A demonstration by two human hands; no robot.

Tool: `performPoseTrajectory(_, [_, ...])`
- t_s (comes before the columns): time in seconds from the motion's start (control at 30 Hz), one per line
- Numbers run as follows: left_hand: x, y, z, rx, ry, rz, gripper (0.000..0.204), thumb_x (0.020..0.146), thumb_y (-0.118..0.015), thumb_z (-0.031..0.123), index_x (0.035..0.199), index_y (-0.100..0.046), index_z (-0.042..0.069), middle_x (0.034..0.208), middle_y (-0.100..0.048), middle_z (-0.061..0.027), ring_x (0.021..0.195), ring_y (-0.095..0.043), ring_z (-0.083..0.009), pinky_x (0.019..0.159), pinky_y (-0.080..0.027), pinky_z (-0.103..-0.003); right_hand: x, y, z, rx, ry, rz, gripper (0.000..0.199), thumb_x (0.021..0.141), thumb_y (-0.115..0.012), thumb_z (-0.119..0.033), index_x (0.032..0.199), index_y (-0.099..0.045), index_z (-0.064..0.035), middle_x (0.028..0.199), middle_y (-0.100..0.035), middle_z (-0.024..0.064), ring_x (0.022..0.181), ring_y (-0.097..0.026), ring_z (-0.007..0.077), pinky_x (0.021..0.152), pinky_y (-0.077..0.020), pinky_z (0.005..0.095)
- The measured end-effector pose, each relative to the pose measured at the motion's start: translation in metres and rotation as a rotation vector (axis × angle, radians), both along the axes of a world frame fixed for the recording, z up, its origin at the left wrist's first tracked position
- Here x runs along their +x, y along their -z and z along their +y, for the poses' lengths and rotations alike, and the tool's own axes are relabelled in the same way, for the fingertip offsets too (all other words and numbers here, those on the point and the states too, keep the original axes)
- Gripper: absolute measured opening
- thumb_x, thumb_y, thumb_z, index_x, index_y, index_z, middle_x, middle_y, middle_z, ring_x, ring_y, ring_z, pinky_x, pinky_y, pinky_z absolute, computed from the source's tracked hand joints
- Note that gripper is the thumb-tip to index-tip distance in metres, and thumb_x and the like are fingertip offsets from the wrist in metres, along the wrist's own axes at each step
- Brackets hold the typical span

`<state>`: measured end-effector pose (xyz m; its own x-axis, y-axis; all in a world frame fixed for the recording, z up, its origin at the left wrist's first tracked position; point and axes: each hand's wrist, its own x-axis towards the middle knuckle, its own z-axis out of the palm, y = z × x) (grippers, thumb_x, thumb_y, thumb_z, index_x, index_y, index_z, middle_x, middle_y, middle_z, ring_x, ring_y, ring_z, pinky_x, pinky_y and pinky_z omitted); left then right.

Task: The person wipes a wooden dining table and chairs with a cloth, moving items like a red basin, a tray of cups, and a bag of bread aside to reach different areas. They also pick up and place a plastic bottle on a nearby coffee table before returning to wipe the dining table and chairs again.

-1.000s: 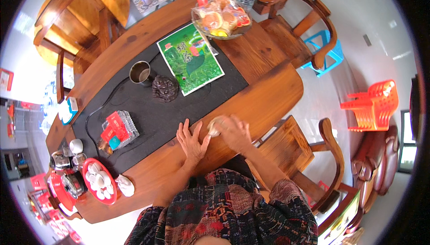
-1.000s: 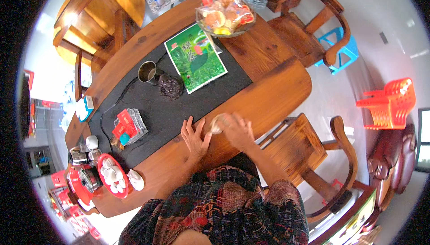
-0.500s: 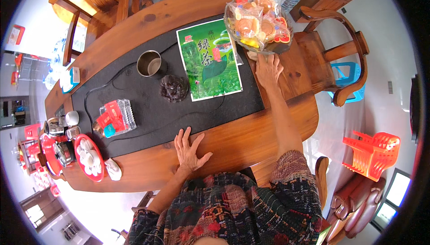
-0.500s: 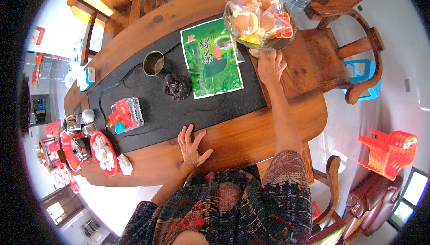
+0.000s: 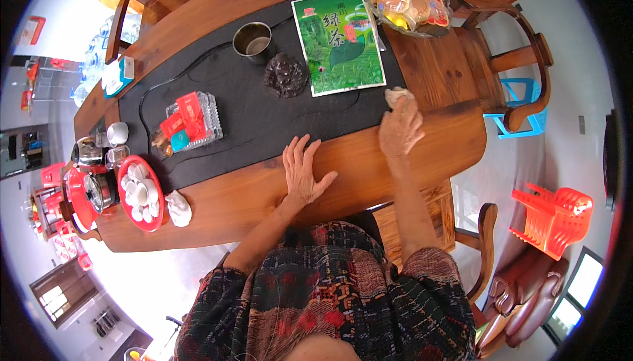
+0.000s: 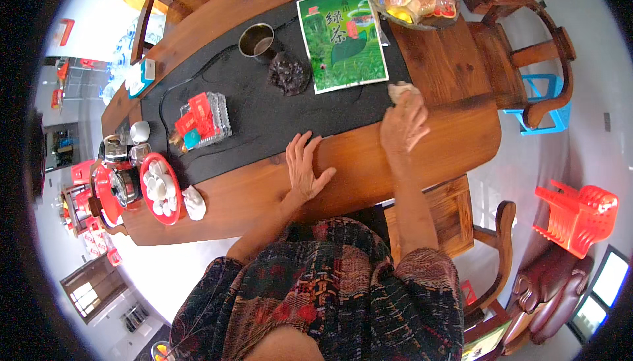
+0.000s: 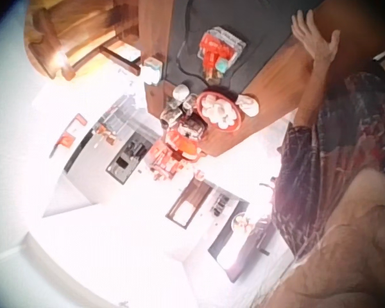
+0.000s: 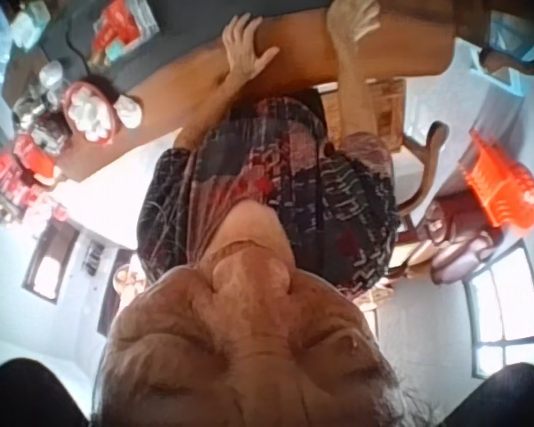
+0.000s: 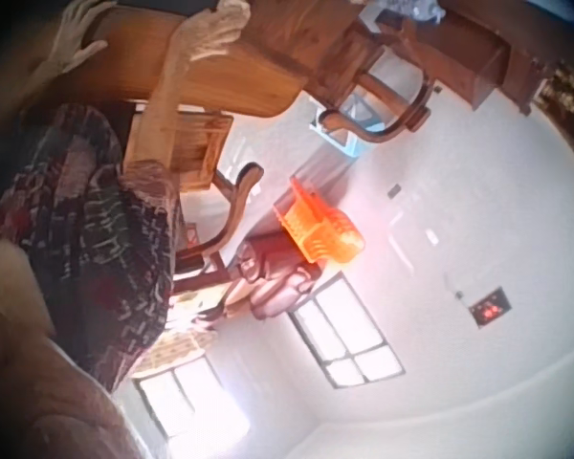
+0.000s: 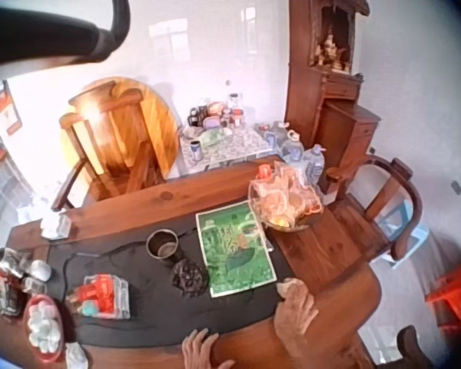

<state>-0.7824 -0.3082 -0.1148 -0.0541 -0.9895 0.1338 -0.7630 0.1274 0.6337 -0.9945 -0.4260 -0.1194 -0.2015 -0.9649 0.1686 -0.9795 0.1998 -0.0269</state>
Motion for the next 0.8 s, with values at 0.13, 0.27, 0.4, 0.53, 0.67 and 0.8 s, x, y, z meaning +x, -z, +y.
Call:
performPoseTrajectory(0.13, [0.014, -0.004, 0.004, -0.003, -0.025, 0.403, 0.062, 0.086, -0.061, 0.044, 0.133, -0.045, 0.006, 0.137, -0.038, -0.0191, 0.129, -0.032, -0.0376, 0.109, -0.023, -0.048, 0.071, -0.006, 0.05, -0.048, -0.185, -0.113, 0.056, 0.083, -0.061, -0.019, 0.135, -0.043, -0.0111, 0.139, -0.037, 0.0111, 0.12, -0.039, 0.0334, 0.082, -0.037, 0.0518])
performPoseTrajectory(0.27, [0.042, -0.005, 0.022, 0.077, -0.198, 0.756, 0.04, 0.095, -0.055, 0.021, 0.128, -0.046, 0.001, 0.125, -0.046, -0.0148, 0.112, -0.051, -0.0269, 0.093, -0.044, -0.037, 0.124, -0.011, 0.11, -0.032, -0.429, -0.296, 0.053, 0.082, -0.057, -0.012, 0.133, -0.045, -0.0094, 0.141, -0.037, 0.0129, 0.122, -0.037, 0.0332, 0.089, -0.0351, 0.049])
performPoseTrajectory(0.4, [0.068, 0.009, 0.051, 0.051, -0.192, 0.901, 0.041, 0.094, -0.057, 0.013, 0.129, -0.042, -0.003, 0.124, -0.046, -0.0142, 0.098, -0.058, -0.0167, 0.083, -0.049, -0.029, 0.136, -0.013, 0.153, 0.06, -0.579, -0.637, 0.052, 0.08, -0.052, -0.003, 0.132, -0.046, -0.0062, 0.137, -0.043, 0.0129, 0.123, -0.039, 0.0325, 0.097, -0.0329, 0.0459])
performPoseTrajectory(0.53, [0.072, -0.025, 0.063, 0.374, -0.189, 1.027, 0.042, 0.09, -0.063, 0.012, 0.126, -0.045, -0.002, 0.109, -0.058, -0.0097, 0.094, -0.06, -0.0144, 0.081, -0.05, -0.027, 0.128, -0.028, 0.163, 0.458, -0.076, -1.945, 0.041, 0.089, -0.049, -0.006, 0.129, -0.05, 0.0006, 0.126, -0.054, 0.0131, 0.112, -0.053, 0.0209, 0.095, -0.0433, 0.0343])
performPoseTrajectory(0.67, [0.063, -0.037, 0.065, 0.553, -0.25, 1.368, 0.024, 0.093, -0.06, 0.02, 0.109, -0.053, 0.003, 0.097, -0.063, -0.0068, 0.081, -0.063, -0.014, 0.071, -0.053, -0.028, 0.118, -0.046, 0.171, 0.497, -0.049, -2.04, 0.034, 0.095, -0.046, -0.012, 0.125, -0.052, 0.0032, 0.116, -0.059, 0.013, 0.101, -0.059, 0.0156, 0.086, -0.0485, 0.0285])
performPoseTrajectory(0.8, [0.054, -0.039, 0.059, 0.601, -0.232, 1.574, 0.018, 0.094, -0.057, 0.023, 0.097, -0.052, 0.006, 0.092, -0.064, -0.0074, 0.079, -0.063, -0.0127, 0.067, -0.052, -0.026, 0.088, -0.051, 0.167, 0.325, -0.04, -1.995, 0.028, 0.097, -0.045, -0.014, 0.115, -0.058, 0.0021, 0.098, -0.064, 0.0069, 0.085, -0.06, 0.0127, 0.075, -0.0495, 0.0262])
